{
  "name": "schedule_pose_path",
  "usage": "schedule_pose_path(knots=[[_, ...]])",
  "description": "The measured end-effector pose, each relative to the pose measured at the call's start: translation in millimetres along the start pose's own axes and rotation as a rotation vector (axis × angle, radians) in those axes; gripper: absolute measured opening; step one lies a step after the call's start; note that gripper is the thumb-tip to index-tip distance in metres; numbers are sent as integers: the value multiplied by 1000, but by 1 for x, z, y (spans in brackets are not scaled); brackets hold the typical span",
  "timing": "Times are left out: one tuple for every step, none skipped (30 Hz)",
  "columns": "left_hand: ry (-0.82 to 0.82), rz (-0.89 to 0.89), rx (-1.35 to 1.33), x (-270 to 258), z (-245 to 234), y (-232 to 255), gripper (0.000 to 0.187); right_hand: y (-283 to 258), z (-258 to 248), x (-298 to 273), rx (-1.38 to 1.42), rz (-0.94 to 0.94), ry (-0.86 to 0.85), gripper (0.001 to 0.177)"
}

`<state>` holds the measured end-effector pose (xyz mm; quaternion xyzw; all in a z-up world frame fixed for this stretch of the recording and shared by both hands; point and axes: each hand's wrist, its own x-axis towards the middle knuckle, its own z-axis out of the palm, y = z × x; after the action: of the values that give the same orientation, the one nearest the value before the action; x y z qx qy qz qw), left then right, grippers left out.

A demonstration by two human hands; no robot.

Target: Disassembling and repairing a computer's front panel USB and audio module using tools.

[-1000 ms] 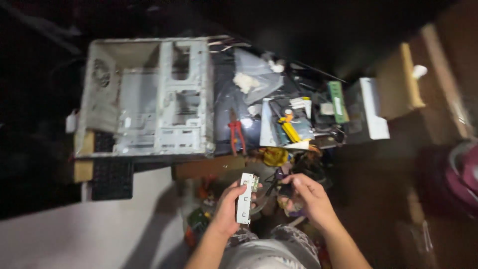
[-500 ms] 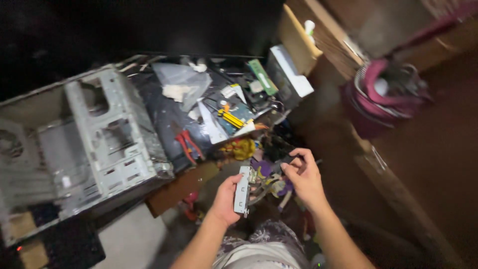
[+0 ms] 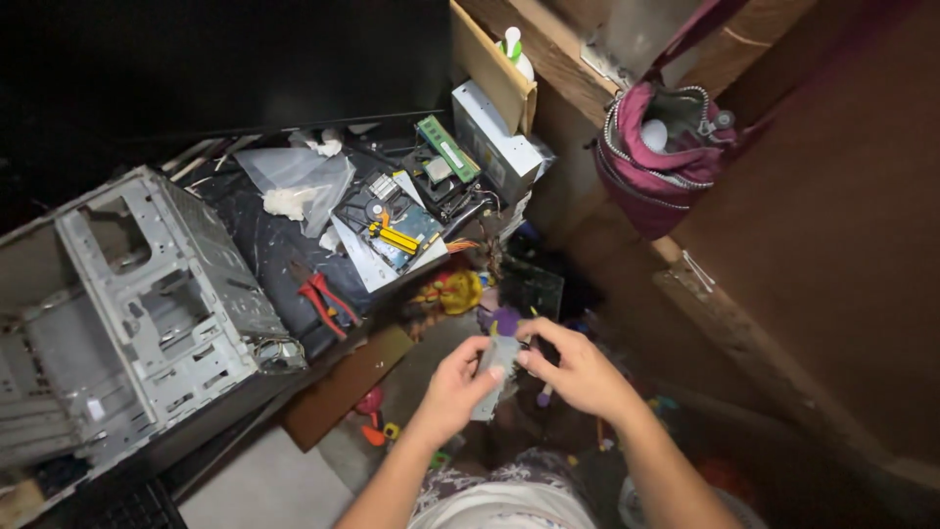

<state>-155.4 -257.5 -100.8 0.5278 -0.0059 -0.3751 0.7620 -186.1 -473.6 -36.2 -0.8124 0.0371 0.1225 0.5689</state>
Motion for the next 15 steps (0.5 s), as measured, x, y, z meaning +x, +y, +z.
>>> schedule_pose_path(knots=[[10,-2,1,-5,8,8,34,12,1,0,5,-1,-8,25],[18,85,157,-9,15,16,34,25,3,1,89,-6,-41,24],[30,173,312,-13,22,24,34,37,4,3,170,-13,-76,24],[42,173,312,-18,32,38,34,52,7,3,173,-16,-88,24],[105,241,526,-21,42,52,32,66,10,5,222,-51,-82,24],[170,305,740,-25,52,65,31,81,13,7,271,-86,-76,25],[189,301,739,-27,54,66,31,84,18,8,275,-87,-95,25],[232,353,804,-29,57,67,31,87,22,8,392,-6,-112,25],[271,407,867,-29,60,67,32,90,26,9,505,79,-125,25],[287,404,865,-30,59,67,32,96,30,11,504,79,-141,25],[302,453,928,-31,60,66,30,102,33,11,495,62,-133,24],[316,502,992,-32,61,65,29,108,35,10,486,45,-125,23],[325,500,990,-33,61,66,29,113,37,10,484,46,-134,23],[321,508,1007,-35,63,67,28,119,38,9,455,11,-117,22],[320,517,1026,-37,63,68,27,124,40,10,428,-28,-101,21]])
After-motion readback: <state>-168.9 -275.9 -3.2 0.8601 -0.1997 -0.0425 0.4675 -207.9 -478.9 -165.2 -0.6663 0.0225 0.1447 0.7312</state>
